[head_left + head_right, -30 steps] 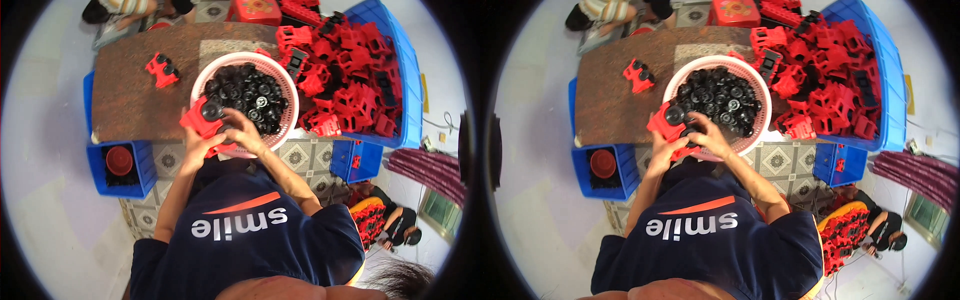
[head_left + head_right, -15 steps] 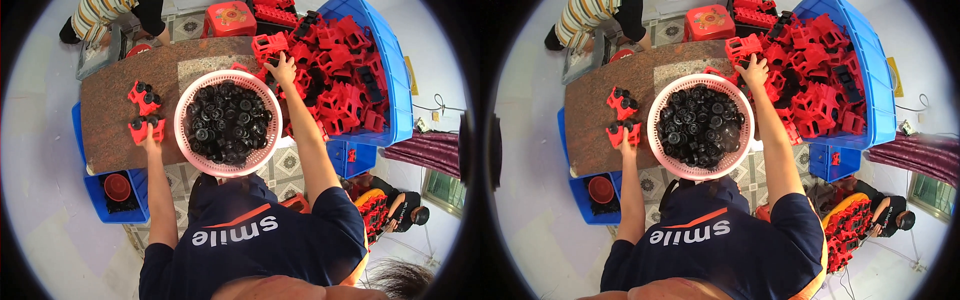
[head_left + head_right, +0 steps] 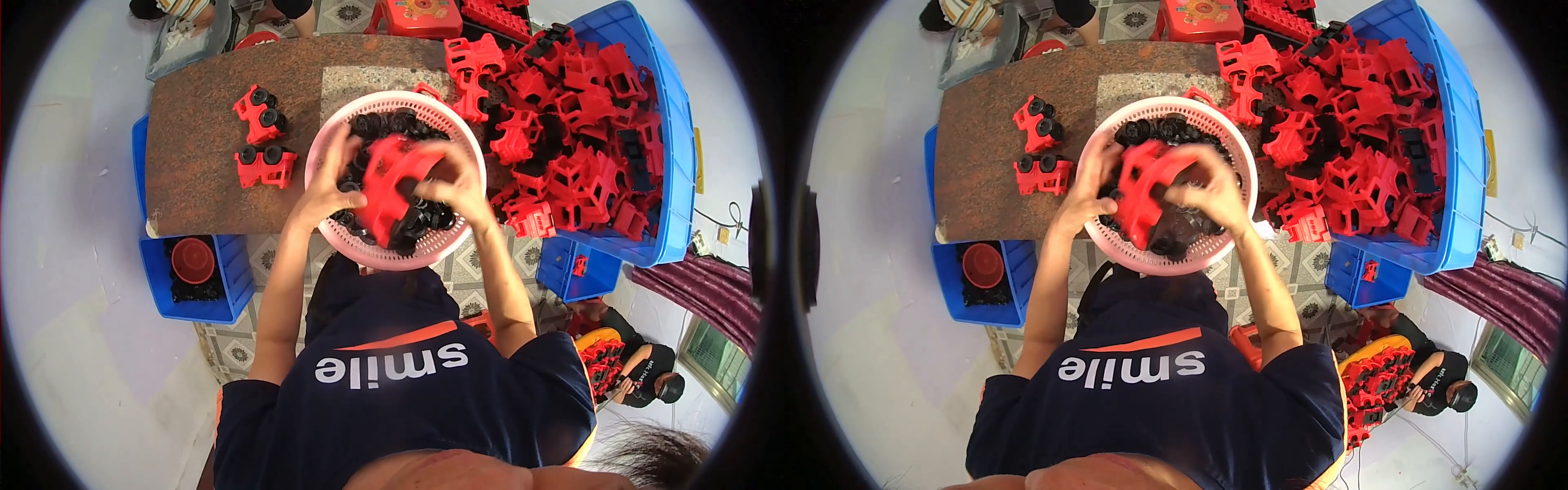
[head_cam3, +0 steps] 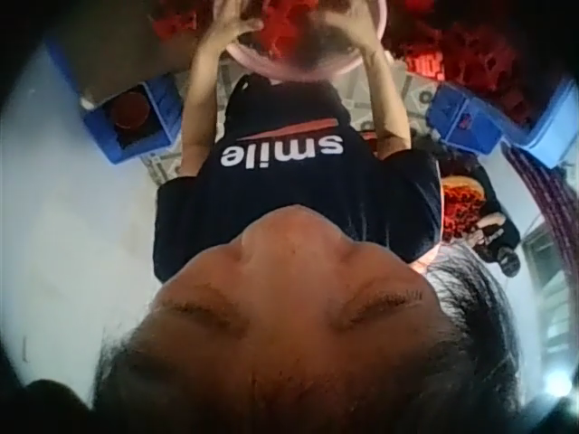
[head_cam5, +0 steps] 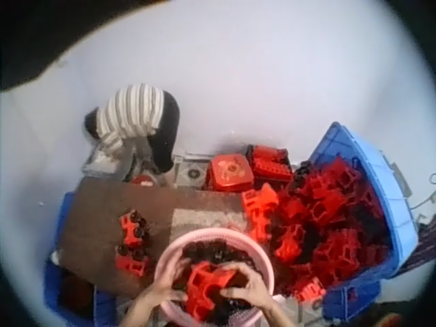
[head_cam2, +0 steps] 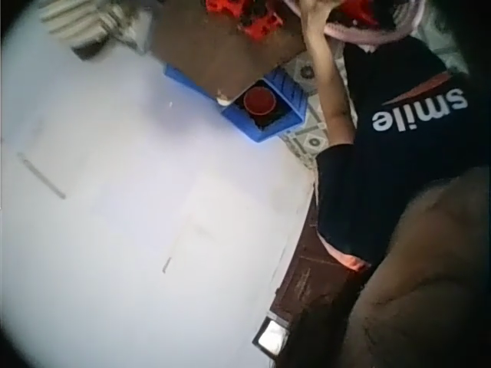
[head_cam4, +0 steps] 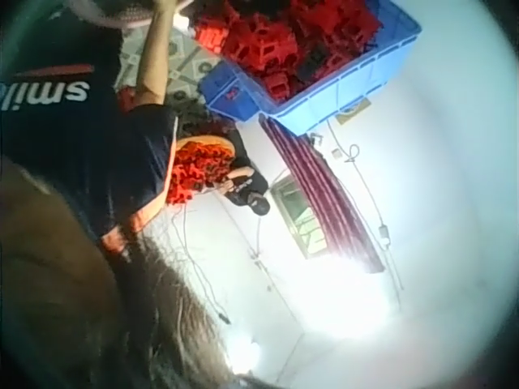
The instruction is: The person assembles toy car components by attaching black wheels to a red chassis by hand.
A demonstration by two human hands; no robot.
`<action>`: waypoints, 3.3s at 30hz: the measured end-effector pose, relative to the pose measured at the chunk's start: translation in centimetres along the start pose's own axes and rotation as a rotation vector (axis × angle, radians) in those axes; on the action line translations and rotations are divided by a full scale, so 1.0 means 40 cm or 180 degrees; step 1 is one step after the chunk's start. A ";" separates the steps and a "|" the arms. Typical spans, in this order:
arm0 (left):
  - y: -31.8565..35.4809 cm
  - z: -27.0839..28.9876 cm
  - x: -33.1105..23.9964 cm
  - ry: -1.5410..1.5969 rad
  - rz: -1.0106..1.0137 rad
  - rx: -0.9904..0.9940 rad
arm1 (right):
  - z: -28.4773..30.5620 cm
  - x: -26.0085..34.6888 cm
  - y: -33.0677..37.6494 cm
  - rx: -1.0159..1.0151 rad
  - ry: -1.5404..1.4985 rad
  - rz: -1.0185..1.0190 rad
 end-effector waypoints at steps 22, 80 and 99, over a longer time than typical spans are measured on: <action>0.104 0.061 0.129 0.1306 0.0971 -0.1446 | -0.051 -0.095 -0.004 0.0015 -0.0350 -0.0602; 0.050 0.104 0.008 0.0889 0.0258 -0.1975 | -0.150 -0.113 0.058 -0.0006 0.0129 -0.0614; 0.013 0.081 0.023 0.0586 0.0776 -0.1419 | -0.135 -0.121 0.101 -0.0082 -0.0536 -0.0626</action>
Point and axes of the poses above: each hand's wrist, its own y-axis away from the middle knuckle, its own z-axis out of the back of the hand, x = y × z, the point moved 10 cm from there along -y, towards the middle knuckle, and after that the axes turned 9 degrees about -x, right-handed, at the moved point
